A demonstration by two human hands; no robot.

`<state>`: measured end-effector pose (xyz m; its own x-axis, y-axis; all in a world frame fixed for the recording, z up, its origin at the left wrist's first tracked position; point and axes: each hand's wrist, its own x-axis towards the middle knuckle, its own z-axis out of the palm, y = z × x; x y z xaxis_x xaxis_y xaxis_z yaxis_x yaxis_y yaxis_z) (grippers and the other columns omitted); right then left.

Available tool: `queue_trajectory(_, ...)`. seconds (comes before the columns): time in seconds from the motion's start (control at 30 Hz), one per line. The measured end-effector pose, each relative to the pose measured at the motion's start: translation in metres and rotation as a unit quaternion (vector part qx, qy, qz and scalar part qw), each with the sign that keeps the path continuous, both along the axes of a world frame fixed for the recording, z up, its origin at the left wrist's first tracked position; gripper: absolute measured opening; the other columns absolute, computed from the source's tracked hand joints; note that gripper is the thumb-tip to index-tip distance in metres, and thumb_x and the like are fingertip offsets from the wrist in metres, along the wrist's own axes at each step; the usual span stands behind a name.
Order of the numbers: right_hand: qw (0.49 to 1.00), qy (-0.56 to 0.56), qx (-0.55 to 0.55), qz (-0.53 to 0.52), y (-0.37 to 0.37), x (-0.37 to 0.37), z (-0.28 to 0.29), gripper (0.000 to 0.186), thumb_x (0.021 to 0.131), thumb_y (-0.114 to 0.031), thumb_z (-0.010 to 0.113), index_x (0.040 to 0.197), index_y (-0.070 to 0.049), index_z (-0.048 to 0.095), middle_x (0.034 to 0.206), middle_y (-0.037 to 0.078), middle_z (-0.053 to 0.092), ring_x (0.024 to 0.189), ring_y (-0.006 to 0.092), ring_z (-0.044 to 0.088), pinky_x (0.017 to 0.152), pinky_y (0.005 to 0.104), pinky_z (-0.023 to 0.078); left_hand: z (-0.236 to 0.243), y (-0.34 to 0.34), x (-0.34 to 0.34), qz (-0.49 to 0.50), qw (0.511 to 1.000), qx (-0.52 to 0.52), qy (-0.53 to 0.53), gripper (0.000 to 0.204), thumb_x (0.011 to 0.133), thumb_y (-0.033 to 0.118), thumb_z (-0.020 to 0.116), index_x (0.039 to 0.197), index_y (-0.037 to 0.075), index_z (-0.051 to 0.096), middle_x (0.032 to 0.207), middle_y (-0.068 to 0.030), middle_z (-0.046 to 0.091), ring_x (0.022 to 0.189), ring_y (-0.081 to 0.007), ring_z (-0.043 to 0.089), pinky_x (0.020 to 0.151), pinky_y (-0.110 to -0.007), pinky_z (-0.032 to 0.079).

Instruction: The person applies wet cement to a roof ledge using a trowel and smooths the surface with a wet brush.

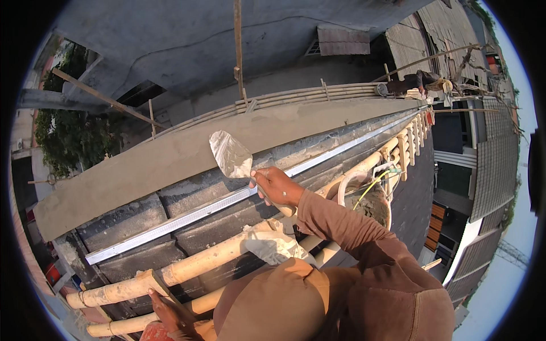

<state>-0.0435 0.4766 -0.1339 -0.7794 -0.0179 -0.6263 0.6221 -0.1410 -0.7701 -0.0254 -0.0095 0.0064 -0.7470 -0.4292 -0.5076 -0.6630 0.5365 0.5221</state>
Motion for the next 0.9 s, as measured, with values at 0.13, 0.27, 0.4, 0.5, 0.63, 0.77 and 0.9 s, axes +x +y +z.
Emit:
queue_trajectory(0.13, 0.986, -0.065, 0.096, -0.120, 0.068, -0.009, -0.056, 0.047, 0.109, -0.037, 0.045, 0.094, 0.002, 0.066, 0.065, 0.007, 0.058, 0.050, 0.0180, 0.056, 0.049, 0.0340, 0.047, -0.011, -0.025, 0.005, -0.031, 0.997, -0.074, 0.014, 0.081, 0.107, 0.064, 0.038, 0.130, -0.010, 0.060, 0.119, -0.0162, 0.065, 0.107, -0.0250, 0.058, 0.097, -0.035, 0.045)
queue_trajectory(0.27, 0.954, -0.165, 0.072, -0.239, 0.154, 0.051, -0.107, 0.047, 0.107, -0.039, 0.042, 0.096, 0.000, 0.066, 0.069, 0.006, 0.058, 0.051, 0.0177, 0.054, 0.049, 0.0344, 0.047, 0.006, 0.014, -0.006, 0.020, 0.999, 0.020, -0.025, 0.081, 0.108, 0.059, 0.040, 0.141, -0.014, 0.050, 0.133, -0.0217, 0.060, 0.121, -0.0276, 0.053, 0.109, -0.036, 0.037)
queue_trajectory(0.4, 0.925, -0.193, -0.071, -0.320, 0.132, 0.046, -0.098, 0.049, 0.108, -0.043, 0.037, 0.101, -0.003, 0.064, 0.068, 0.003, 0.055, 0.051, 0.0157, 0.051, 0.048, 0.0339, 0.047, -0.004, -0.016, -0.003, -0.006, 0.999, -0.001, -0.050, 0.082, 0.108, 0.059, 0.040, 0.141, -0.015, 0.051, 0.132, -0.0230, 0.060, 0.121, -0.0283, 0.053, 0.109, -0.036, 0.037)
queue_trajectory(0.5, 0.965, -0.151, -0.060, -0.206, 0.069, 0.001, -0.061, 0.049, 0.108, -0.044, 0.037, 0.101, -0.003, 0.064, 0.068, 0.002, 0.056, 0.048, 0.0139, 0.052, 0.045, 0.0320, 0.047, -0.001, -0.017, -0.002, -0.028, 0.998, -0.046, -0.038, 0.083, 0.107, 0.062, 0.039, 0.141, -0.012, 0.053, 0.133, -0.0202, 0.060, 0.120, -0.0276, 0.055, 0.106, -0.036, 0.040)
queue_trajectory(0.63, 0.997, 0.000, -0.043, -0.056, -0.022, -0.043, -0.009, 0.049, 0.110, -0.036, 0.043, 0.095, 0.005, 0.065, 0.064, 0.008, 0.058, 0.044, 0.0178, 0.054, 0.044, 0.0339, 0.046, 0.007, 0.012, -0.003, 0.011, 1.000, 0.004, -0.009, 0.084, 0.106, 0.064, 0.039, 0.146, -0.010, 0.049, 0.140, -0.0179, 0.057, 0.125, -0.0272, 0.054, 0.109, -0.035, 0.038)
queue_trajectory(0.77, 0.994, 0.047, 0.102, -0.016, -0.007, -0.029, -0.020, 0.051, 0.110, -0.038, 0.044, 0.092, 0.005, 0.066, 0.062, 0.010, 0.058, 0.046, 0.0191, 0.057, 0.049, 0.0355, 0.048, 0.007, 0.011, -0.002, 0.030, 0.999, 0.026, -0.023, 0.085, 0.106, 0.064, 0.040, 0.153, -0.007, 0.043, 0.148, -0.0178, 0.052, 0.131, -0.0269, 0.051, 0.112, -0.035, 0.036)
queue_trajectory(0.9, 0.982, -0.066, 0.145, -0.105, 0.082, 0.030, -0.066, 0.053, 0.109, -0.041, 0.044, 0.090, 0.004, 0.065, 0.060, 0.011, 0.058, 0.045, 0.0217, 0.057, 0.050, 0.0380, 0.048, 0.012, 0.018, 0.001, 0.016, 0.999, -0.034, -0.014, 0.065, 0.108, 0.058, 0.039, 0.106, -0.004, 0.059, 0.099, -0.0110, 0.057, 0.095, -0.0231, 0.050, 0.093, -0.035, 0.042)
